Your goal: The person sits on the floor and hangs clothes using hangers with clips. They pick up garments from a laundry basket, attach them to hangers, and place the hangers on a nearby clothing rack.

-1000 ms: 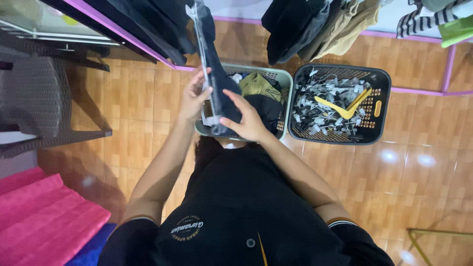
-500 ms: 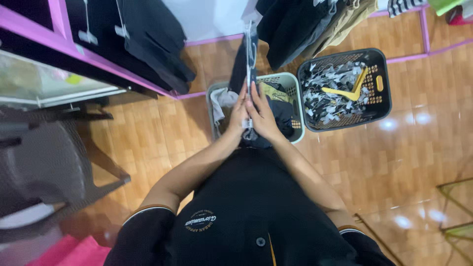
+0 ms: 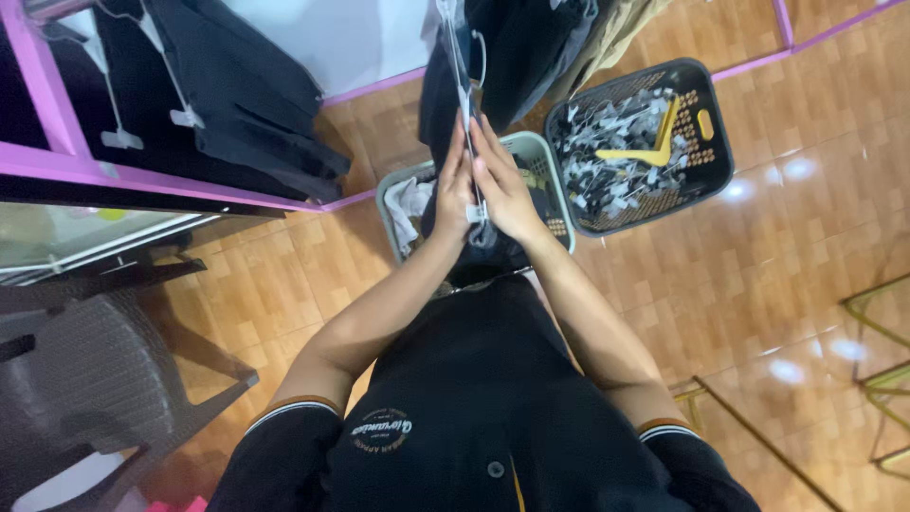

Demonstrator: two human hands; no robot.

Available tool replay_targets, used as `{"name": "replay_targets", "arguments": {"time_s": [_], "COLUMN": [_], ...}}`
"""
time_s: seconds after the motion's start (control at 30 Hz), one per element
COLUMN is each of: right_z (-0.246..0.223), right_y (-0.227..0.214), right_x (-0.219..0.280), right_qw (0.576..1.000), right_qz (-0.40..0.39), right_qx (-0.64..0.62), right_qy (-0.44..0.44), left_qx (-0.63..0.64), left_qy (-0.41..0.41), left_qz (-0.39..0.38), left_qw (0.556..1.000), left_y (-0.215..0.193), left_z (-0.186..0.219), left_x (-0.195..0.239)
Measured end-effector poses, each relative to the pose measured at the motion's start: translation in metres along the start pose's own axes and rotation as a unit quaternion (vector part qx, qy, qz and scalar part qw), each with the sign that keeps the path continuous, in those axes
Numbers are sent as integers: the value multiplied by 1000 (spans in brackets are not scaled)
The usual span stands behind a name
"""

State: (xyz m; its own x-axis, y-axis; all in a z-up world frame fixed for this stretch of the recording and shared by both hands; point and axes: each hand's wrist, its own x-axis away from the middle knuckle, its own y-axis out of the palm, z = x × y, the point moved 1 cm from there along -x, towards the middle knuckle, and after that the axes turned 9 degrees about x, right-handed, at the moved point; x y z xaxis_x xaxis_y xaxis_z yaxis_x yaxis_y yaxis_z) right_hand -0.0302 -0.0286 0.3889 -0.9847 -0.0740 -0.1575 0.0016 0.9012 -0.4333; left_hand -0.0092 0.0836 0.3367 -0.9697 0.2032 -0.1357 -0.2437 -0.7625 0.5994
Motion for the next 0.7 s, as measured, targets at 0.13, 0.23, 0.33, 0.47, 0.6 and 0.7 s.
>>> {"name": "replay_targets", "arguments": {"time_s": [0.13,0.23,0.33,0.47,0.6,0.7], "right_z": [36,66,87,107,119,123], "right_y": [-22,-33,-44,-60,-70,-80], "right_x": [-52,-82,-97,-97,-115,-147], "right_qw": [998,999,990,991,994,995], "right_qz": [-25,9,-21,-62,-67,-59], "right_qx": [-57,10,-131,-78,-33,-24], "right_qy": [-7,50,38,-89,-74,-71], "left_qx": [27,28,52,30,-22,23], "left_qy": [23,0,46,-6,-3,-6], "left_qz": [20,79,93,157,159,164], "left_qw": [999,997,993,987,987,986], "left_y": [8,6,2,2,4,3], "left_z": [-26,-55,-76,-102,-122,-138], "left_x": [-56,-95,-127,-148,-167,-201]}}
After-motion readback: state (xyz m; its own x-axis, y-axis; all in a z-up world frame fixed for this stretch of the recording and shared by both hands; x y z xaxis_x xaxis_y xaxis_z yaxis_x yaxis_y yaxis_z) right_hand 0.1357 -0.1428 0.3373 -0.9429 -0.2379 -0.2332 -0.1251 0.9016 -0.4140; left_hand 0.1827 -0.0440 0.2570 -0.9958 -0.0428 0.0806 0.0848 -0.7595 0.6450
